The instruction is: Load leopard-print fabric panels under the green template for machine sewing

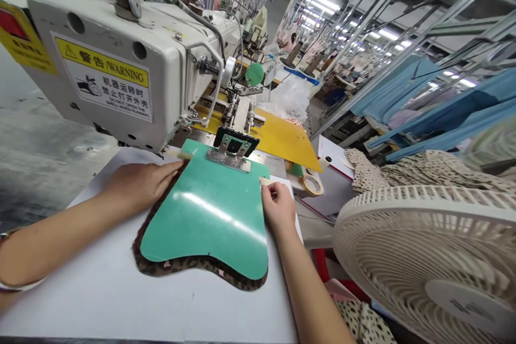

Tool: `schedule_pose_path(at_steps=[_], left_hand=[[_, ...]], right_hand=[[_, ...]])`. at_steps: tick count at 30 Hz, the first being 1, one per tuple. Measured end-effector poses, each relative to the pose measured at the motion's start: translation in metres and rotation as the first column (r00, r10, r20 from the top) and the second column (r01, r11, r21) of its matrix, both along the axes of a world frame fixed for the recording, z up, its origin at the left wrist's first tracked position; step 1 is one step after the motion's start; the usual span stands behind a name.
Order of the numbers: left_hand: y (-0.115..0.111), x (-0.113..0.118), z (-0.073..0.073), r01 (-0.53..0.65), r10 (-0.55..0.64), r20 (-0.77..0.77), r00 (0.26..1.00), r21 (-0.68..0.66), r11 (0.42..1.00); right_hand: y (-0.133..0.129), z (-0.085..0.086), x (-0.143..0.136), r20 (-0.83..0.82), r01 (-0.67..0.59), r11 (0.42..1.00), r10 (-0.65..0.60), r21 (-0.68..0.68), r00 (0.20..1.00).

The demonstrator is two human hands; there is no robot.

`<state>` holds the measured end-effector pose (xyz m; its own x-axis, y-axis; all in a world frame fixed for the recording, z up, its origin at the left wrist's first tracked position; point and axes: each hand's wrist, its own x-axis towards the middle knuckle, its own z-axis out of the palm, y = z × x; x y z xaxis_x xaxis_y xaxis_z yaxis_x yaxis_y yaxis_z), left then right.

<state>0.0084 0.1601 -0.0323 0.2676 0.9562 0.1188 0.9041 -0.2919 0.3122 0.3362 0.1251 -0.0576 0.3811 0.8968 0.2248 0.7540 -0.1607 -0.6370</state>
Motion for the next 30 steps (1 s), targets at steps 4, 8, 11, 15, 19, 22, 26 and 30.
schedule_pose_path(at_steps=[4,8,11,15,19,22,26,30], left_hand=[[-0.011,-0.003,0.014,-0.040,0.045,-0.166,0.985,0.034,0.999],[-0.020,-0.005,0.021,-0.031,0.050,-0.229,0.972,0.084,0.996],[-0.024,-0.005,0.021,-0.010,0.040,-0.216,0.976,0.139,0.990],[-0.024,-0.008,0.015,0.009,0.033,-0.178,0.984,0.228,0.974],[-0.024,-0.009,0.012,0.031,0.018,-0.163,0.986,0.291,0.956],[-0.027,-0.011,0.011,0.067,-0.016,-0.161,0.987,0.314,0.947],[-0.026,-0.014,0.008,0.108,-0.062,-0.140,0.988,0.347,0.932],[-0.019,-0.017,0.004,0.237,-0.217,-0.102,0.971,0.266,0.934]], right_hand=[[0.000,-0.001,0.007,-0.122,0.046,0.993,-0.032,0.111,0.992],[0.000,-0.003,0.013,-0.235,0.106,0.982,-0.068,0.155,0.970],[0.001,-0.006,0.016,-0.287,0.136,0.977,-0.084,0.166,0.954],[0.003,-0.010,0.018,-0.328,0.155,0.970,-0.088,0.185,0.941],[0.004,-0.012,0.019,-0.365,0.168,0.965,-0.085,0.200,0.927],[0.004,-0.011,0.018,-0.382,0.165,0.964,-0.075,0.208,0.921],[0.006,-0.012,0.015,-0.376,0.154,0.963,-0.062,0.221,0.924],[0.009,-0.008,0.019,-0.374,0.127,0.971,-0.042,0.205,0.926]])
